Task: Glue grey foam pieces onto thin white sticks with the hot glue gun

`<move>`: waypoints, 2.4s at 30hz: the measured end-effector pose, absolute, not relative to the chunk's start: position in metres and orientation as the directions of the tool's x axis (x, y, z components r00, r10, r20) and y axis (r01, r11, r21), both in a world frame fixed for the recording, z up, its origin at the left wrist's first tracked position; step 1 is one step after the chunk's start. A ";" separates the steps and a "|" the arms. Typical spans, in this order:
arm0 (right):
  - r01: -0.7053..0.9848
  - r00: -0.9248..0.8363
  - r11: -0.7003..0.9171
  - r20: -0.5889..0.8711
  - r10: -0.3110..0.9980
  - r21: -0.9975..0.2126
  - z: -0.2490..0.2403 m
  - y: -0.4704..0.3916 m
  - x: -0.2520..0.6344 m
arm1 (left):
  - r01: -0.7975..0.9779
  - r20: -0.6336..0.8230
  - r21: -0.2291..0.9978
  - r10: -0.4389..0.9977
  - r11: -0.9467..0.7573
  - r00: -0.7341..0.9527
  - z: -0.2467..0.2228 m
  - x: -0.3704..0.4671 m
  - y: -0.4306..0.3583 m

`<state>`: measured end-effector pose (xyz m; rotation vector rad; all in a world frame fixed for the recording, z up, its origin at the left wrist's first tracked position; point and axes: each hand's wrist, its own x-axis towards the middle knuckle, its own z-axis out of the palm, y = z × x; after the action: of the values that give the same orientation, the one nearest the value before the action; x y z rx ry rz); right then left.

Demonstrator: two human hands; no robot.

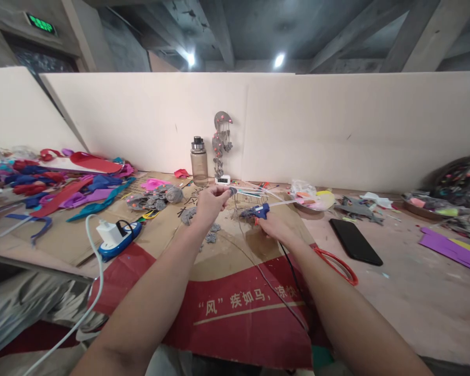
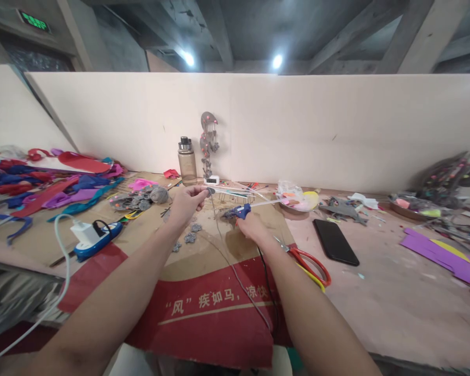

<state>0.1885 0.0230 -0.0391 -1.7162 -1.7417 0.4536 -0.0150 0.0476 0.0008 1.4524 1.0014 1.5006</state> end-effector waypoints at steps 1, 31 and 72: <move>0.780 0.065 0.084 0.213 0.975 -0.620 -0.042 0.024 0.189 | -0.001 0.380 0.925 0.925 -0.380 -0.015 0.000 -0.015 0.047; 0.185 0.249 0.370 0.408 0.879 -0.910 -0.006 -0.003 0.131 | -0.186 0.384 0.912 0.921 -0.367 0.069 -0.007 0.011 0.033; 0.064 0.258 0.234 0.243 0.935 -0.970 -0.021 0.016 0.147 | -0.288 0.172 0.956 0.912 -0.063 0.372 -0.004 0.009 0.032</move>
<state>0.1470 0.0161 -0.0208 -1.1673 -1.1400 0.8226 0.0094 0.0323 -0.0036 1.2559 0.6563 1.1081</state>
